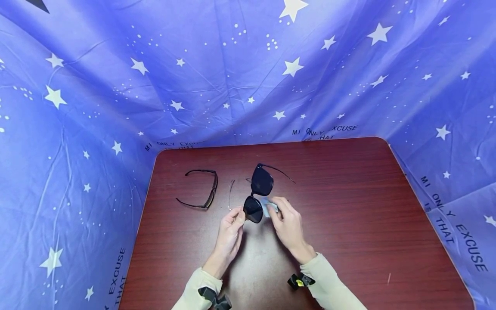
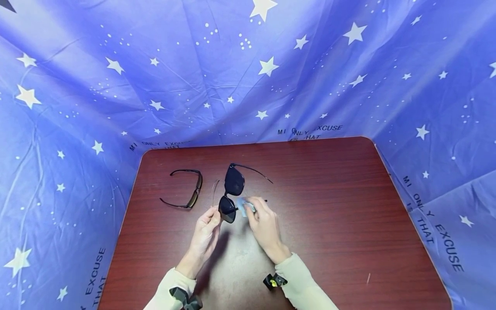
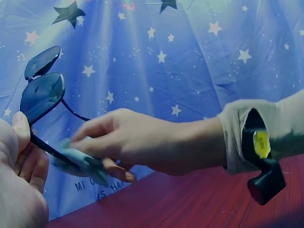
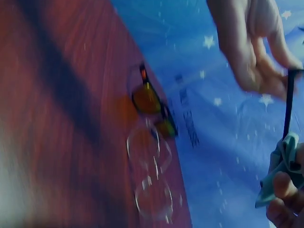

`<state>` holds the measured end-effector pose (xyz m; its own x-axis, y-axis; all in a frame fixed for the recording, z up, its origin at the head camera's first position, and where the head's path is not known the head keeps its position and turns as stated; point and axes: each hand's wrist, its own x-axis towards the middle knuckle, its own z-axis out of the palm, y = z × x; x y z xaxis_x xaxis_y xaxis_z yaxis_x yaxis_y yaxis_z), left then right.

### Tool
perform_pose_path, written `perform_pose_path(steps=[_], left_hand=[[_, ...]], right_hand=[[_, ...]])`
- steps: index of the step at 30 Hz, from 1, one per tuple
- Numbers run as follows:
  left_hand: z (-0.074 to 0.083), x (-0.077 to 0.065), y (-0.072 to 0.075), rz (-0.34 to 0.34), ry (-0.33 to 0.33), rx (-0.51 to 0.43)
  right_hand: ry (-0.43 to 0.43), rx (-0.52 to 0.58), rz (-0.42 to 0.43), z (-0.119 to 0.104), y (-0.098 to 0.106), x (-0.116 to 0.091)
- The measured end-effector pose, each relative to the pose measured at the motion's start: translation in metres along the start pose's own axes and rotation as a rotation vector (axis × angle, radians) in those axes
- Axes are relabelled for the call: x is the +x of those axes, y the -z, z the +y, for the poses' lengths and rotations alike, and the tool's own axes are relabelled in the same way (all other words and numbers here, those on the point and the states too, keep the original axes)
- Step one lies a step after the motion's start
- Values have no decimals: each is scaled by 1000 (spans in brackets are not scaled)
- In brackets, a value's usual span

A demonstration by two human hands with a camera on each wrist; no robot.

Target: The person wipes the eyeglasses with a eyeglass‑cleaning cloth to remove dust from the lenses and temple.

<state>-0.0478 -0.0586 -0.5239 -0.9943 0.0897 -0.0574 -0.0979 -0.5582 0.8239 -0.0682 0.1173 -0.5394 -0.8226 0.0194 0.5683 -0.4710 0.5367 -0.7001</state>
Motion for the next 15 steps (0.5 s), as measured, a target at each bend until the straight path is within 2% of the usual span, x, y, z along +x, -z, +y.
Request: perform_pose_path(steps=[4,6,10,15], left_hand=[[-3,-2,0,-13,-12,15],[-3,-2,1,-19,-13,6],[-2,-2,3,-24,-5,-9],[2,-2,5,-12,7,-22]], right_hand=[[36,168,-49,-10,-7,-4],[57,181,-53,-13,-8,-4],[65,109,-50,-8,-5,-4],[23,-83,-22,6,5,-4]])
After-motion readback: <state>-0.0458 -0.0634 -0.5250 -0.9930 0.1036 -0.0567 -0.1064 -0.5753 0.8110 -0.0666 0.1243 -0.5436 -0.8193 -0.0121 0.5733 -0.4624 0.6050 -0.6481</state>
